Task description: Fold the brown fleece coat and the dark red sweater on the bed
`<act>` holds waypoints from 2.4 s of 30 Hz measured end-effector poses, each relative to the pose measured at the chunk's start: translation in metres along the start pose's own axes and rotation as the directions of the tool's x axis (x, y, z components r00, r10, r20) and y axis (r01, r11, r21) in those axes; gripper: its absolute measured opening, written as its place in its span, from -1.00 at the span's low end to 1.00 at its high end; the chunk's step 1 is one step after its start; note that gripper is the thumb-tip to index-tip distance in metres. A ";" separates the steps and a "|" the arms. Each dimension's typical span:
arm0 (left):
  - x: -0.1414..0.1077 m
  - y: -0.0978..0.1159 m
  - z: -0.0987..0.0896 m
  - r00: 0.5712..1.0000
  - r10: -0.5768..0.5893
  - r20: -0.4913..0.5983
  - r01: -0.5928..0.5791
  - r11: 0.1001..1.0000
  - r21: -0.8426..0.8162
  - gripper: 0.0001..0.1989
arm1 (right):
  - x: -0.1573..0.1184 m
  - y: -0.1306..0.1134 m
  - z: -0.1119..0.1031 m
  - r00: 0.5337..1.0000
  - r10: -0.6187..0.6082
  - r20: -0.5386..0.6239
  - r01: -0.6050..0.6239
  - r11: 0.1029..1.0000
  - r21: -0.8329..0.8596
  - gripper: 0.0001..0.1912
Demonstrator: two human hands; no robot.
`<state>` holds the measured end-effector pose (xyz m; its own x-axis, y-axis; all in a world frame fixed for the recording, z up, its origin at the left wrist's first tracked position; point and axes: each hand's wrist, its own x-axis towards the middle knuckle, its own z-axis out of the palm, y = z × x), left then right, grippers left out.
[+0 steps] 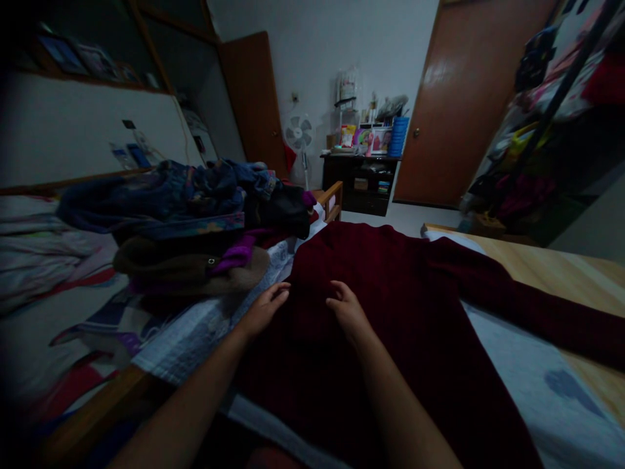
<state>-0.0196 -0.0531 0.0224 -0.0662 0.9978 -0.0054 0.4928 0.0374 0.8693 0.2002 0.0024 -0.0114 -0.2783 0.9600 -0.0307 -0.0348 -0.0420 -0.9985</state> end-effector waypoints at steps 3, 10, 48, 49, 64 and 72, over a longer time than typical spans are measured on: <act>-0.007 0.009 0.009 0.967 -0.135 0.217 0.190 0.947 -0.260 -0.24 | 0.002 -0.017 0.025 0.997 -0.066 0.032 0.060 0.984 0.169 -0.44; 0.003 0.015 0.036 0.994 0.110 0.029 -0.097 0.953 -0.288 -0.02 | 0.003 -0.015 0.032 0.994 -0.040 0.104 0.006 0.952 0.306 -0.45; 0.155 0.023 0.043 0.936 0.297 0.188 -0.294 0.365 0.883 -0.63 | 0.011 0.040 -0.012 0.996 0.087 -0.021 -0.063 0.855 0.516 -0.65; 0.157 0.022 0.038 0.946 0.273 0.173 -0.272 0.380 0.884 -0.60 | 0.011 0.040 -0.012 0.996 0.086 -0.018 -0.064 0.852 0.519 -0.66; 0.184 0.020 0.053 0.933 0.315 0.172 -0.279 0.336 0.899 -0.39 | 0.008 0.034 -0.013 0.996 0.088 0.005 -0.075 0.823 0.563 -0.68; 0.190 0.007 0.097 0.557 0.444 0.702 -0.808 0.093 0.582 -0.63 | 0.006 0.029 -0.015 0.992 0.123 0.003 -0.101 0.795 0.598 -0.68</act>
<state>0.0554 0.1422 -0.0206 0.7911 0.6106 0.0354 0.6040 -0.7708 -0.2024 0.2115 0.0111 -0.0411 -0.2837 0.9466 -0.1532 -0.5736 -0.2955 -0.7640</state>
